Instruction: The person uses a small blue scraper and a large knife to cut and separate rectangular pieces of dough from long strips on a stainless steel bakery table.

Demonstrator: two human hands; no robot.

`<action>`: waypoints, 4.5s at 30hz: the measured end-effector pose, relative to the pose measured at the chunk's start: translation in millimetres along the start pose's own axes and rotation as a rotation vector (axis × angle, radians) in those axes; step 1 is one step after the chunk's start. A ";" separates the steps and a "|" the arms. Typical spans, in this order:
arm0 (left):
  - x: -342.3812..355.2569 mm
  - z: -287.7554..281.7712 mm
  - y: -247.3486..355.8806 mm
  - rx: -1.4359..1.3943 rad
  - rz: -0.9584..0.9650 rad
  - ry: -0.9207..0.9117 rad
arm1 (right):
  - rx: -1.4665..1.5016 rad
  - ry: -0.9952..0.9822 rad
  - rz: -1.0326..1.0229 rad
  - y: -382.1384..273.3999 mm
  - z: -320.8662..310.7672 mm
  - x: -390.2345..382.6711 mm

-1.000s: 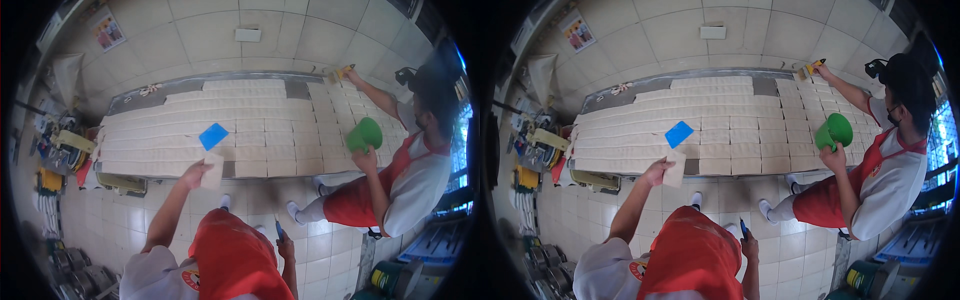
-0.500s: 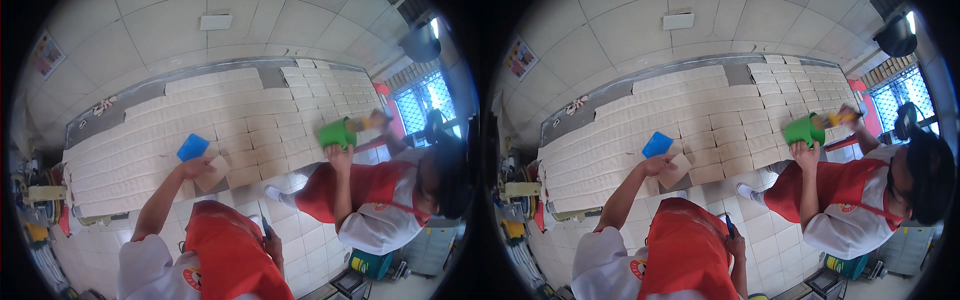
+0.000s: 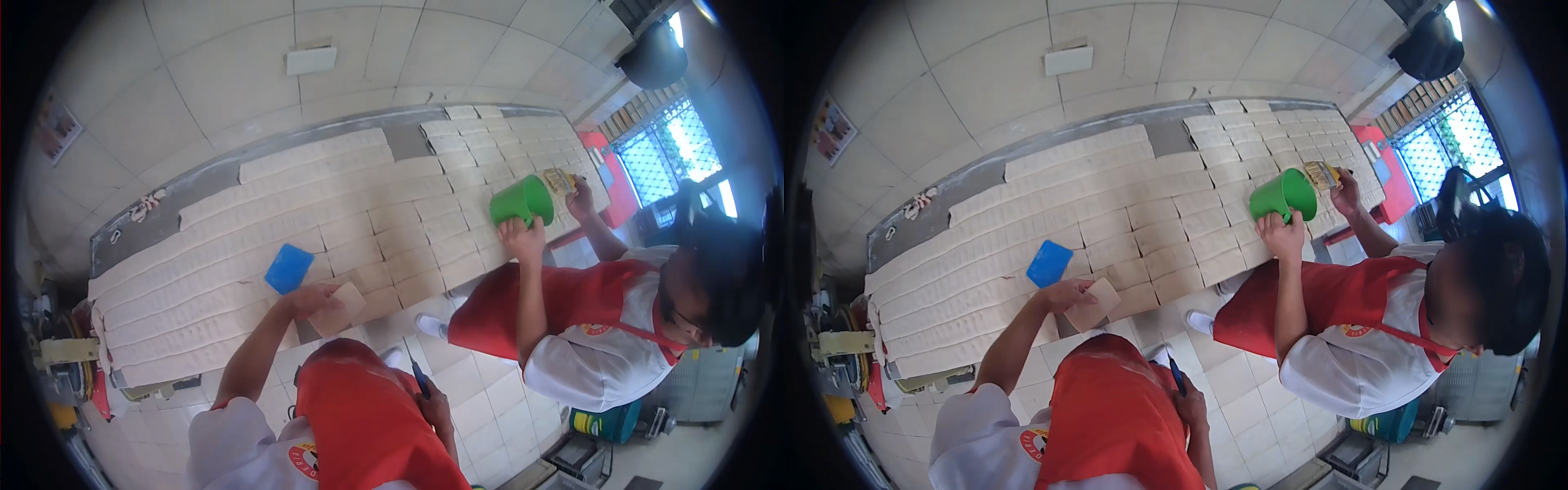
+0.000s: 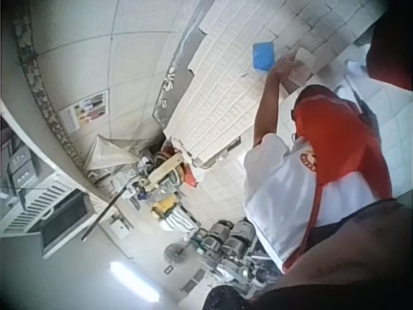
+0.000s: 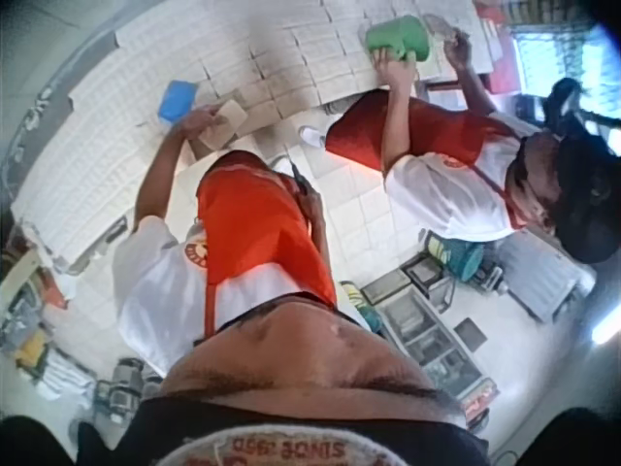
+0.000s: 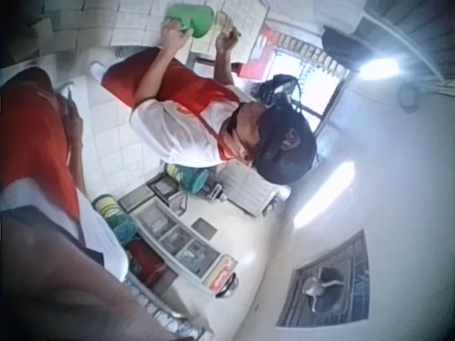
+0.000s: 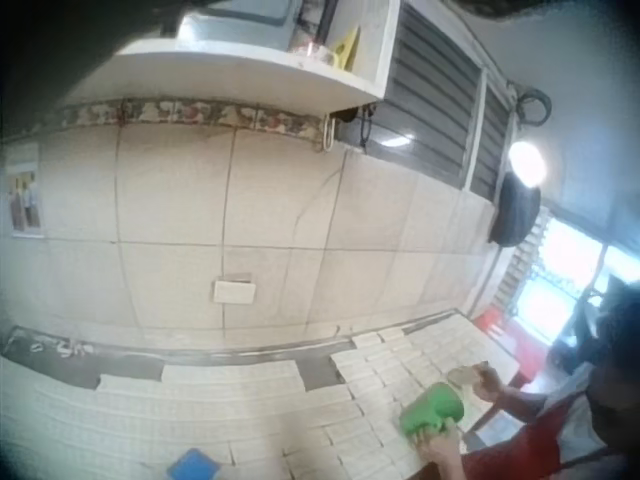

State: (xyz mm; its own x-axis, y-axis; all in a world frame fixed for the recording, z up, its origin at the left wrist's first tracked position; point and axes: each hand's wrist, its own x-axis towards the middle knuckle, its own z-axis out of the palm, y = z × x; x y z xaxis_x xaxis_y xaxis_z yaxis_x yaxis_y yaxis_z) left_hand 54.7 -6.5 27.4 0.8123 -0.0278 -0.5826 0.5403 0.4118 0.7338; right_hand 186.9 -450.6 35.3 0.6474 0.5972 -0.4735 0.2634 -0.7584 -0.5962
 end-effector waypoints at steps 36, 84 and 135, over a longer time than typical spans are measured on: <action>11.9 -42.6 -59.5 0.988 -0.226 0.200 | 0.001 -0.178 -0.011 76.4 -47.1 57.9; 553.4 -122.6 415.3 -0.530 0.320 0.030 | 0.297 0.040 0.628 61.6 -264.3 177.1; 57.8 -101.2 130.5 1.129 -0.402 0.890 | 0.700 0.037 0.678 219.9 -198.2 191.5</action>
State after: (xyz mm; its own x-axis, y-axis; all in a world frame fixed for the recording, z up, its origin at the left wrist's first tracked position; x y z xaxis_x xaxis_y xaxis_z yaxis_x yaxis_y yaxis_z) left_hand 149.9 137.9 54.1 0.3997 0.7561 -0.5182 0.9080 -0.4041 0.1107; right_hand 510.6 -554.8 -58.0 0.5306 0.0736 -0.8444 -0.6499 -0.6041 -0.4611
